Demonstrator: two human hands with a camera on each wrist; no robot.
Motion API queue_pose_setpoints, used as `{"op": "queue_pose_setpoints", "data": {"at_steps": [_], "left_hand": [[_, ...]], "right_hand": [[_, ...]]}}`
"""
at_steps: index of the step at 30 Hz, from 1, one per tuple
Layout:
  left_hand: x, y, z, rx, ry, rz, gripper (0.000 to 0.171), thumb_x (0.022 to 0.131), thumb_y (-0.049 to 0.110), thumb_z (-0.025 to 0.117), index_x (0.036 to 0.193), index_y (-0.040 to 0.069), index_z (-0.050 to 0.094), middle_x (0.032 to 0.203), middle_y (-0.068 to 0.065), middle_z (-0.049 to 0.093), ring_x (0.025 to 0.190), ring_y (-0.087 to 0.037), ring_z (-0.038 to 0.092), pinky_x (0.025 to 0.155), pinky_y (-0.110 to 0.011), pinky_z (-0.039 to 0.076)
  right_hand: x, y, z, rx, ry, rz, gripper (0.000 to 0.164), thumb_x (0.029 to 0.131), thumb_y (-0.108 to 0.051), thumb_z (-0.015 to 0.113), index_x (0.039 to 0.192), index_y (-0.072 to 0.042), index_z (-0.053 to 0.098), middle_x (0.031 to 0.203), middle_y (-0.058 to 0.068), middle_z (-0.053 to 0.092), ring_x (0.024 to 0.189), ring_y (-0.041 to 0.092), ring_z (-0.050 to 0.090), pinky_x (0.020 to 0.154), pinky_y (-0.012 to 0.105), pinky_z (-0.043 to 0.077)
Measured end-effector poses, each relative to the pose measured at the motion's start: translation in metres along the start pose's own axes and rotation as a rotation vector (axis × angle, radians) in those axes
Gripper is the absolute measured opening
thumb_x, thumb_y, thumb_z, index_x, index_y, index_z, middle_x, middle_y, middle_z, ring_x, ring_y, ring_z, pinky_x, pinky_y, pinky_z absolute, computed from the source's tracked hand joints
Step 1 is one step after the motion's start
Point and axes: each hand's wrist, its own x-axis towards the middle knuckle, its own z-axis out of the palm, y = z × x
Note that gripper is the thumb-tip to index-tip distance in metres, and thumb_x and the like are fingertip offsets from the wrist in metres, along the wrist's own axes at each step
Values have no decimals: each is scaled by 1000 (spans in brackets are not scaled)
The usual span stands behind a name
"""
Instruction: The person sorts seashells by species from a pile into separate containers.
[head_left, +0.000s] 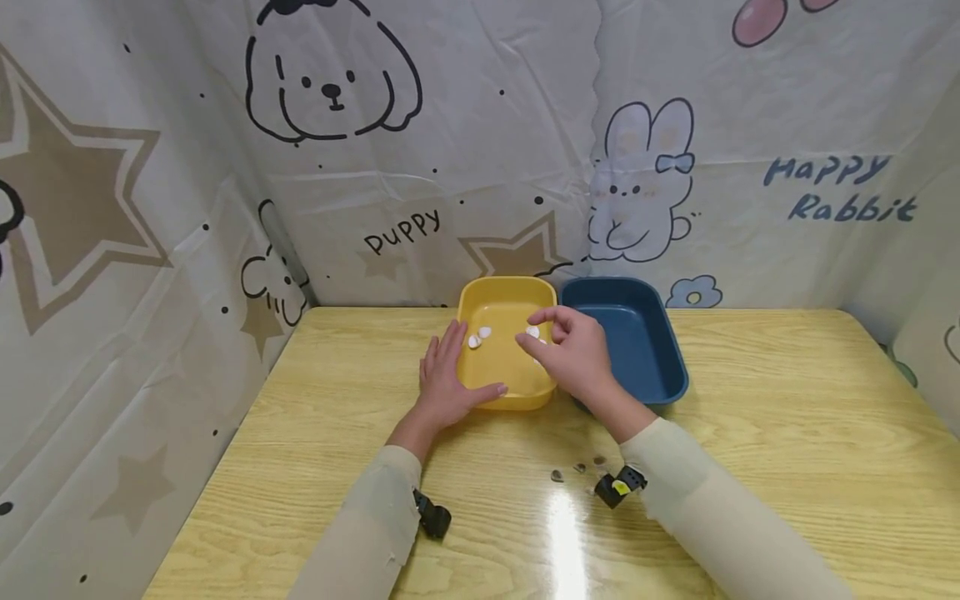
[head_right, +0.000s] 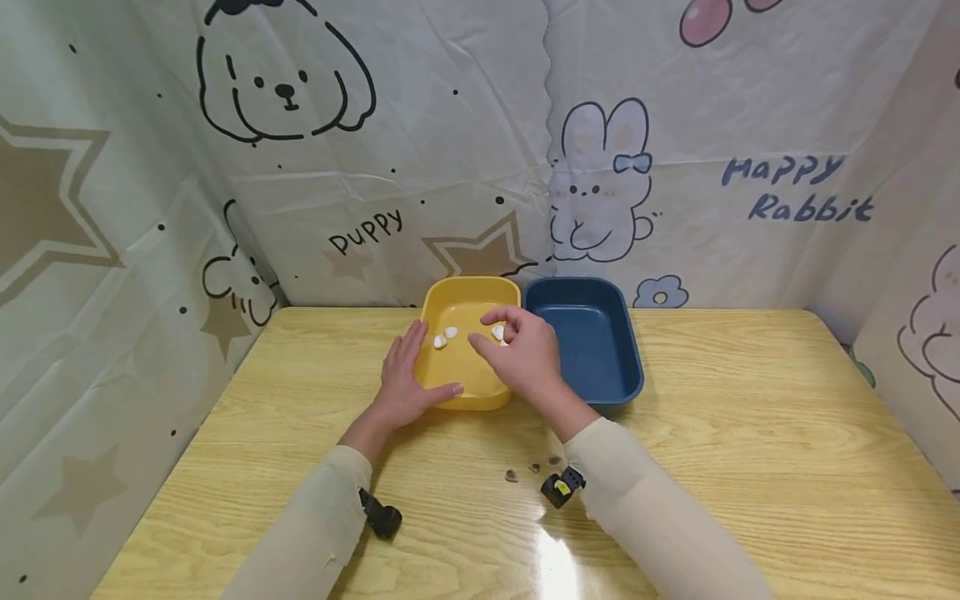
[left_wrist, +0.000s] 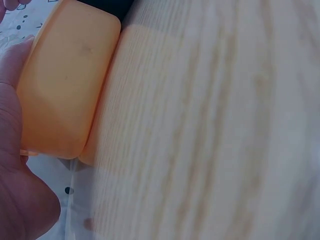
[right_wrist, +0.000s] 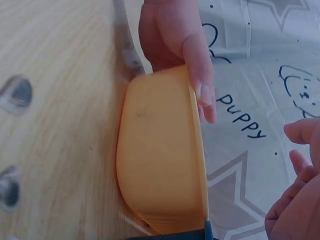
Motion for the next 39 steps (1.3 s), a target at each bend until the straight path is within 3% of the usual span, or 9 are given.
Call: {"op": "queue_pose_setpoints", "data": {"at_steps": [10, 39], "left_hand": [[0, -2, 1, 13, -11, -6, 117, 75, 60, 80, 162, 24, 11, 167, 9, 1, 149, -35, -4, 114, -58, -3], [0, 0, -1, 19, -12, -6, 119, 74, 59, 82, 162, 24, 11, 167, 7, 1, 149, -36, -4, 115, -59, -2]], "right_hand": [[-24, -5, -10, -5, -27, -40, 21, 82, -22, 84, 95, -12, 72, 59, -1, 32, 49, 18, 29, 46, 29, 23], [-85, 18, -27, -38, -106, 15, 20, 79, -19, 87, 92, -15, 72, 59, -7, 28, 53, 11, 28, 55, 28, 29]]}}
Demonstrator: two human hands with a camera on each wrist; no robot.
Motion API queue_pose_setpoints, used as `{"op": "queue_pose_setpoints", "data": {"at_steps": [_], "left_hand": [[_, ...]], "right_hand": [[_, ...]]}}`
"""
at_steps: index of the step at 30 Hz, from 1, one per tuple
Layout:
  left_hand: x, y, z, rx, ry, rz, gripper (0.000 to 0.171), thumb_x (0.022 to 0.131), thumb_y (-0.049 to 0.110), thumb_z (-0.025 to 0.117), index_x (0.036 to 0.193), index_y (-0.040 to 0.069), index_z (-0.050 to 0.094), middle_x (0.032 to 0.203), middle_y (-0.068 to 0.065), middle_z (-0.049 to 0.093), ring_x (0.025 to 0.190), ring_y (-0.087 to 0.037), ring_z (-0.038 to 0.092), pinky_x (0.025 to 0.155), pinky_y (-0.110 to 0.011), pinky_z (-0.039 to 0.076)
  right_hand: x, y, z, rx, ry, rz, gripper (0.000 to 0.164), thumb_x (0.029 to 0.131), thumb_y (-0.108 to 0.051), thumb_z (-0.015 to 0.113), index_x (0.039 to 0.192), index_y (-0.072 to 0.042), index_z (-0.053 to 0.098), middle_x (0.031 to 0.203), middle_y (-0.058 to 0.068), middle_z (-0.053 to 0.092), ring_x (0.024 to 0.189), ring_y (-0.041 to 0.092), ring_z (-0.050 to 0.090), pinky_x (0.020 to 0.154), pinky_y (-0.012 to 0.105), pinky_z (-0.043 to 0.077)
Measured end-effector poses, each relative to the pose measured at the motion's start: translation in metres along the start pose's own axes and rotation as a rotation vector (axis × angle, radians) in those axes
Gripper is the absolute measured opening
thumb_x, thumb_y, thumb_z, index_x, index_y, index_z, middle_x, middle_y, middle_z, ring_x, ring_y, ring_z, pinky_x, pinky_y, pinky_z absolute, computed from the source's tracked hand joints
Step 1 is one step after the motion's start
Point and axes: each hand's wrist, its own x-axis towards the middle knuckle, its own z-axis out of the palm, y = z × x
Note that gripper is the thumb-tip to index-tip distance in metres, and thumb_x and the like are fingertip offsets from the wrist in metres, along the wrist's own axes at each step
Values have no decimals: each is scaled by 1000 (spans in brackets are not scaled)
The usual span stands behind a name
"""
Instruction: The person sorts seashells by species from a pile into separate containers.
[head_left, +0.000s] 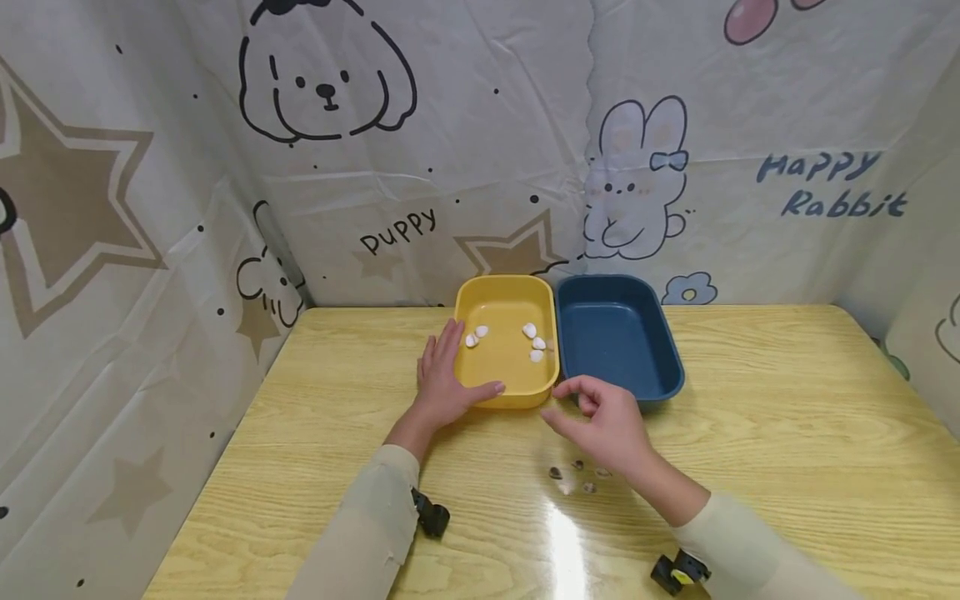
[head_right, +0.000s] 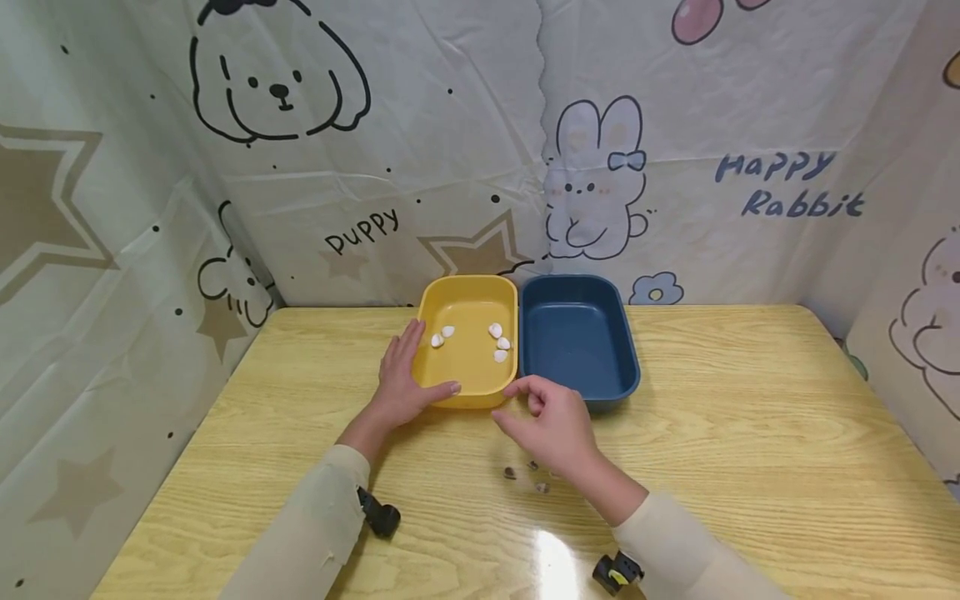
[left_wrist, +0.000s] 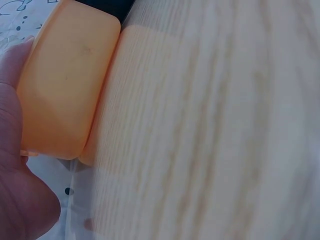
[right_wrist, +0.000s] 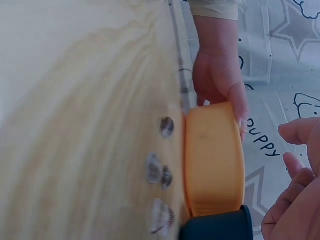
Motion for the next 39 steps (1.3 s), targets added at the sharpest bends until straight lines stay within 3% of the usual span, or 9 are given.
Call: {"op": "queue_pose_setpoints", "data": {"at_steps": [17, 26, 39], "left_hand": [[1, -1, 2, -19, 9, -16, 118, 73, 59, 82, 162, 26, 12, 166, 11, 2, 150, -34, -3, 115, -56, -3], [1, -1, 1, -17, 6, -14, 118, 73, 60, 82, 162, 26, 12, 166, 11, 2, 150, -33, -4, 115, -55, -3], [2, -2, 2, -15, 10, -6, 119, 73, 60, 82, 162, 23, 13, 166, 9, 2, 150, -34, -3, 115, -57, -2]], "right_hand": [[-21, 18, 3, -115, -140, 121, 24, 78, -23, 87, 95, -13, 73, 60, -8, 31, 50, 7, 26, 51, 26, 25], [-28, 22, 5, -212, -199, 185, 22, 77, -26, 86, 92, -19, 72, 56, -8, 36, 48, 7, 35, 49, 27, 29], [-34, 25, 9, -325, -239, 156, 20, 75, -30, 87, 81, -25, 69, 55, -9, 47, 50, 9, 45, 49, 31, 36]]}}
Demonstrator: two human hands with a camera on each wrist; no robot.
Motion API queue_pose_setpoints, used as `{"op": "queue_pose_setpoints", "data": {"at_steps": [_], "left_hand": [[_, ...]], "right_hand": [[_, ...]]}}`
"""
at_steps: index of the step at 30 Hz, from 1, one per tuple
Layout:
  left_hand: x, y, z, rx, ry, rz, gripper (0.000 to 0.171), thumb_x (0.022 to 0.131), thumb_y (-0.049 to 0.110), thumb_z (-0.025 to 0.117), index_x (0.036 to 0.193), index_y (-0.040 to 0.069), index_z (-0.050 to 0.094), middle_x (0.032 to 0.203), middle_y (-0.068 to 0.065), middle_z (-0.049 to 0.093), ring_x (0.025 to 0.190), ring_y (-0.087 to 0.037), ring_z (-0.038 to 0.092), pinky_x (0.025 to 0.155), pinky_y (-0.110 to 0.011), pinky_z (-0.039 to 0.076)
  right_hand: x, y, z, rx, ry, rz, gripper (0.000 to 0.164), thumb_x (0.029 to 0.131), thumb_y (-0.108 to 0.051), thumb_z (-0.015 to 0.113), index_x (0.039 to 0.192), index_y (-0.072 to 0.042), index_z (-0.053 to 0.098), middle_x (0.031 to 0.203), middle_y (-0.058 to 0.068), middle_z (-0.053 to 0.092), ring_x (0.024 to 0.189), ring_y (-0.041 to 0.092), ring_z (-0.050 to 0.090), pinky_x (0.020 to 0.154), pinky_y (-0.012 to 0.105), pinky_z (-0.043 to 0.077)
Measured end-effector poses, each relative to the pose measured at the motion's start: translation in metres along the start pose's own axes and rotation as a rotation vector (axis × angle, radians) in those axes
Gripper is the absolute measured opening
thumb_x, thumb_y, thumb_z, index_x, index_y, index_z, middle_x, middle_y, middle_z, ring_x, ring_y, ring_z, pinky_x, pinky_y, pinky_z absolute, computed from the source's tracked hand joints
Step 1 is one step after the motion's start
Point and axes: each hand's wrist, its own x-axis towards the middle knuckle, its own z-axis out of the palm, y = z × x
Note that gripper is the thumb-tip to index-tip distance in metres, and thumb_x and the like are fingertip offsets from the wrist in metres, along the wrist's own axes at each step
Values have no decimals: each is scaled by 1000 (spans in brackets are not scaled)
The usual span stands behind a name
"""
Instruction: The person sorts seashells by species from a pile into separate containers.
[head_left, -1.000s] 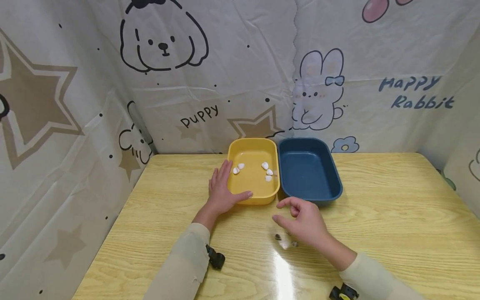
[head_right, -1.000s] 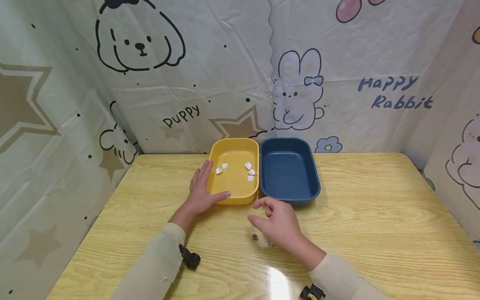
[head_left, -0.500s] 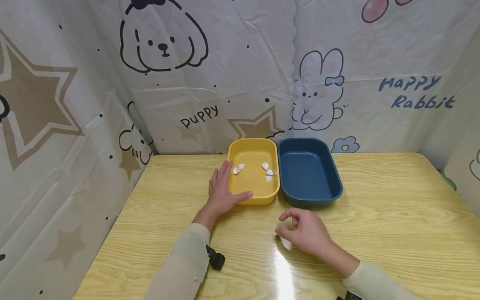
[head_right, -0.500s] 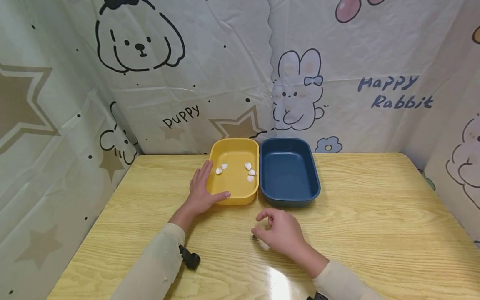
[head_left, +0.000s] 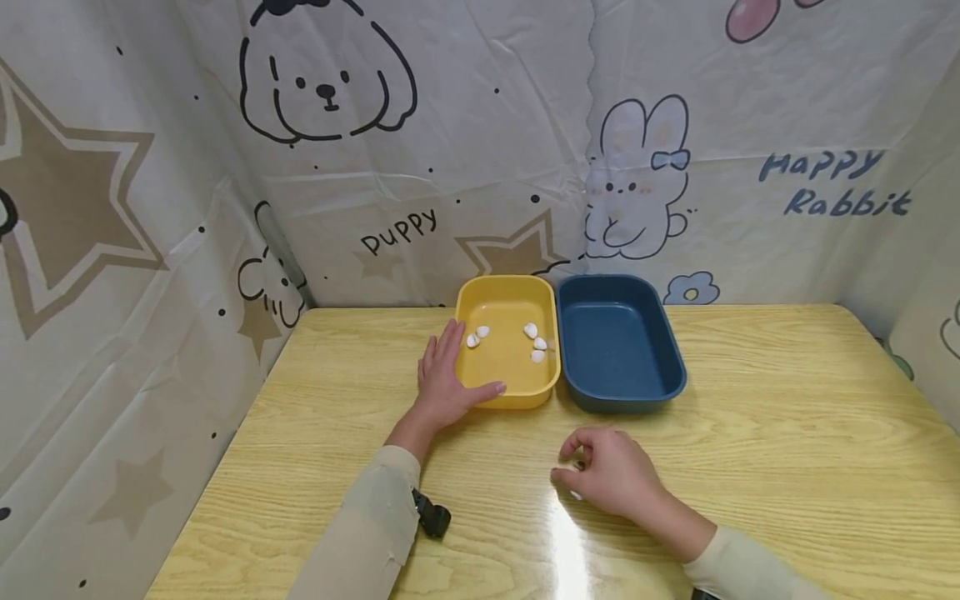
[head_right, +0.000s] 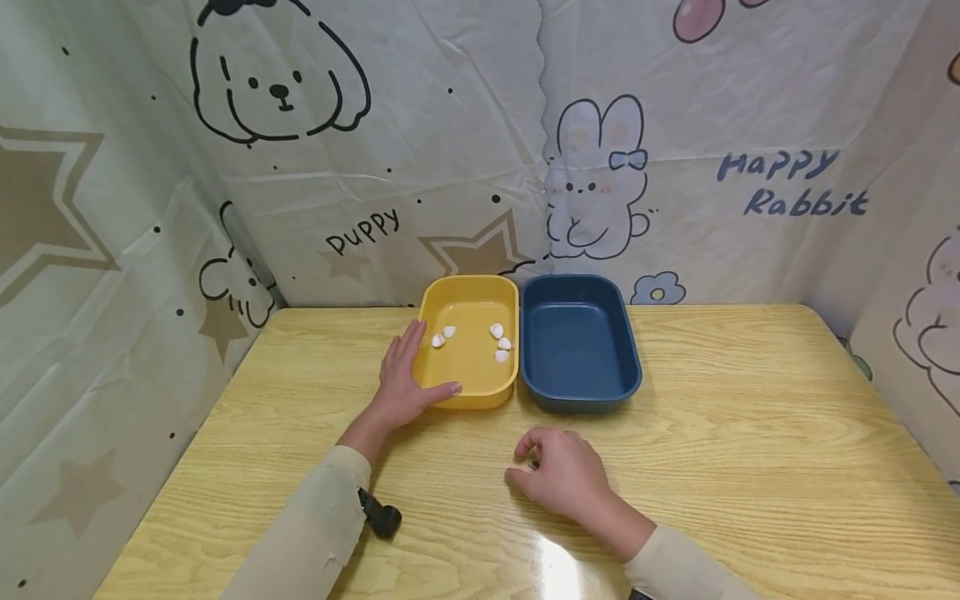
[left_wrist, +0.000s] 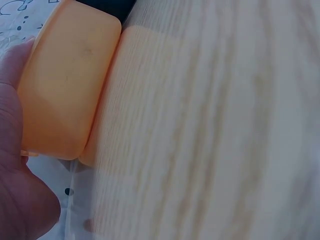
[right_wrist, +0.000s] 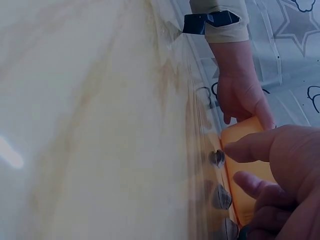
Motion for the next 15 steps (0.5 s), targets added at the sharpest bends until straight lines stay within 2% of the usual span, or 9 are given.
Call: {"op": "queue_pose_setpoints", "data": {"at_steps": [7, 15], "left_hand": [[0, 1, -1, 5, -8, -9, 119, 73, 61, 82, 162, 27, 11, 166, 11, 0, 150, -32, -5, 115, -56, -3], [0, 0, 0, 5, -9, -16, 118, 73, 60, 82, 162, 28, 11, 166, 12, 1, 150, -31, -5, 115, -56, -3]], "right_hand": [[0, 0, 3, -58, -15, -8, 19, 76, -32, 86, 79, -28, 68, 59, -11, 47, 56, 9, 45, 54, 33, 39], [0, -2, 7, -57, -30, -21, 16, 77, -29, 83, 74, -30, 68, 57, -10, 46, 55, 10, 43, 52, 33, 38]]}}
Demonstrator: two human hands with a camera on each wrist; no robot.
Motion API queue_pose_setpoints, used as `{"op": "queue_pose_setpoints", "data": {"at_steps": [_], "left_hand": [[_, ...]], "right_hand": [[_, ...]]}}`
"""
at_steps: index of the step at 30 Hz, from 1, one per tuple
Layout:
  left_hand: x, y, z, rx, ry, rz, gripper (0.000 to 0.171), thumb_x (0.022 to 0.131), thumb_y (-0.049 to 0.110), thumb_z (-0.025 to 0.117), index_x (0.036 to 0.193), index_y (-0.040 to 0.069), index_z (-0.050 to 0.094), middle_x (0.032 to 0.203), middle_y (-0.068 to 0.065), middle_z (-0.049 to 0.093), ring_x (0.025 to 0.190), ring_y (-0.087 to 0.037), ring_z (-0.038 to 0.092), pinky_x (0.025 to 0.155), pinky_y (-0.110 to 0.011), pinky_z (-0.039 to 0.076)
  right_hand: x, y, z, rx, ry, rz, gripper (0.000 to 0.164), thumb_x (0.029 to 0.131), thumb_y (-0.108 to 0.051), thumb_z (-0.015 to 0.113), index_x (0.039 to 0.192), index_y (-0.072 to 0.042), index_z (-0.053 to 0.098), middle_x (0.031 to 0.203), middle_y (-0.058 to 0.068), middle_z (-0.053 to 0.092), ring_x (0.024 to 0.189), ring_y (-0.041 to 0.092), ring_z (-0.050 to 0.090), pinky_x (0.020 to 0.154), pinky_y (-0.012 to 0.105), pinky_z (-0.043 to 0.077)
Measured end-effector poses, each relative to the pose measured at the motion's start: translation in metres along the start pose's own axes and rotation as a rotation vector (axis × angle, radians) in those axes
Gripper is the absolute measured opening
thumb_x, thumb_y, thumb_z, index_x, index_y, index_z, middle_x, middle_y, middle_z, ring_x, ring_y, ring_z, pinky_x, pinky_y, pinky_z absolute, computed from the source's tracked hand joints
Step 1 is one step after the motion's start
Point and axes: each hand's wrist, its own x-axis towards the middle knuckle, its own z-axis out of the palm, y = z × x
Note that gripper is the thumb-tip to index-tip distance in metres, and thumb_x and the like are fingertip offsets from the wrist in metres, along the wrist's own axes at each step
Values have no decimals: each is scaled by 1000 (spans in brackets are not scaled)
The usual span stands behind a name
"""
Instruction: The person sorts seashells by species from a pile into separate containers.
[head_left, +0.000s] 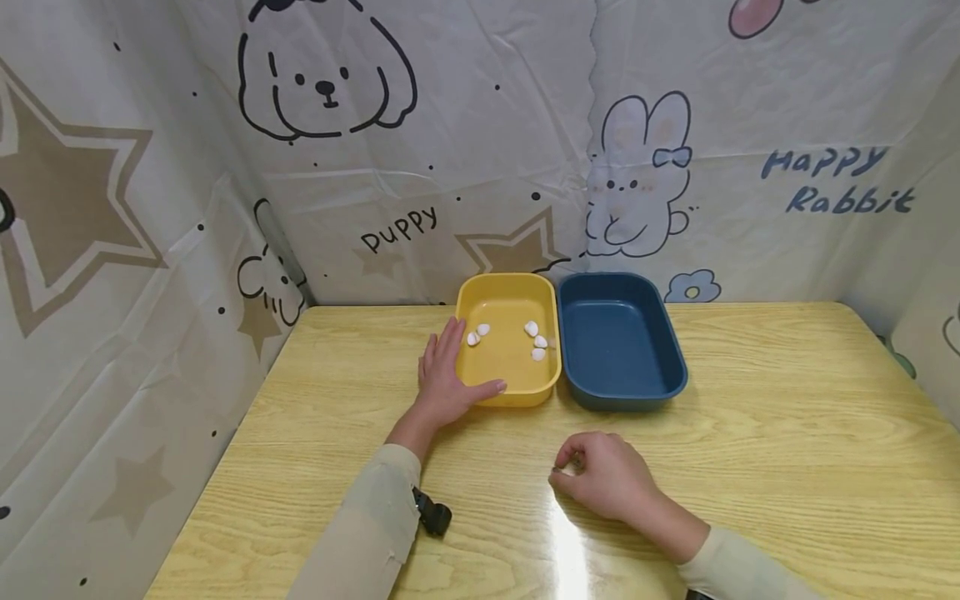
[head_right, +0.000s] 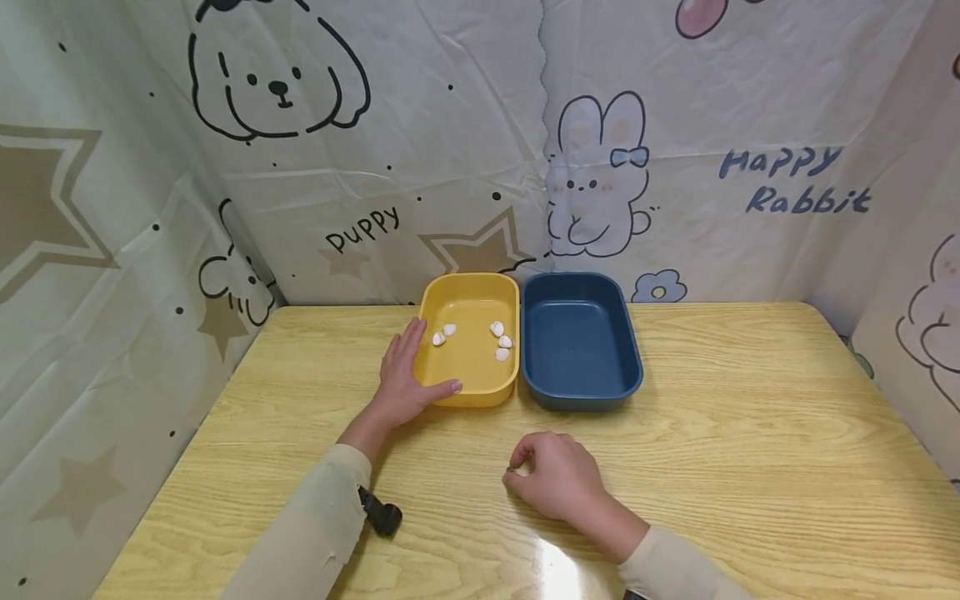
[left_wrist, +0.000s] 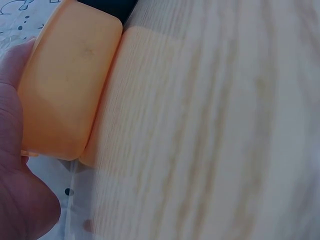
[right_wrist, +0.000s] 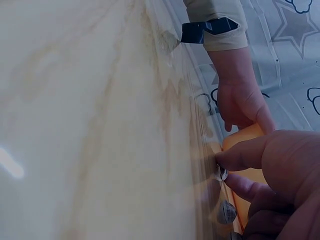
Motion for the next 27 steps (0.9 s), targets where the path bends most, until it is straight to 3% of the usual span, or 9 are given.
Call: {"op": "queue_pose_setpoints", "data": {"at_steps": [13, 27], "left_hand": [[0, 1, 0, 0, -1, 3, 118, 73, 60, 82, 162, 27, 12, 166, 11, 1, 150, -32, -5, 115, -56, -3], [-1, 1, 0, -8, 4, 7, 117, 74, 57, 83, 162, 24, 14, 166, 9, 2, 150, -33, -4, 115, -58, -3]], "right_hand": [[1, -3, 0, 15, 12, -16, 16, 76, -27, 82, 74, -31, 67, 54, -11, 45, 51, 9, 43, 49, 32, 36], [4, -13, -14, 46, 37, -20, 16, 78, -26, 85, 80, -28, 69, 51, -10, 42, 46, 8, 40, 47, 29, 32]]}}
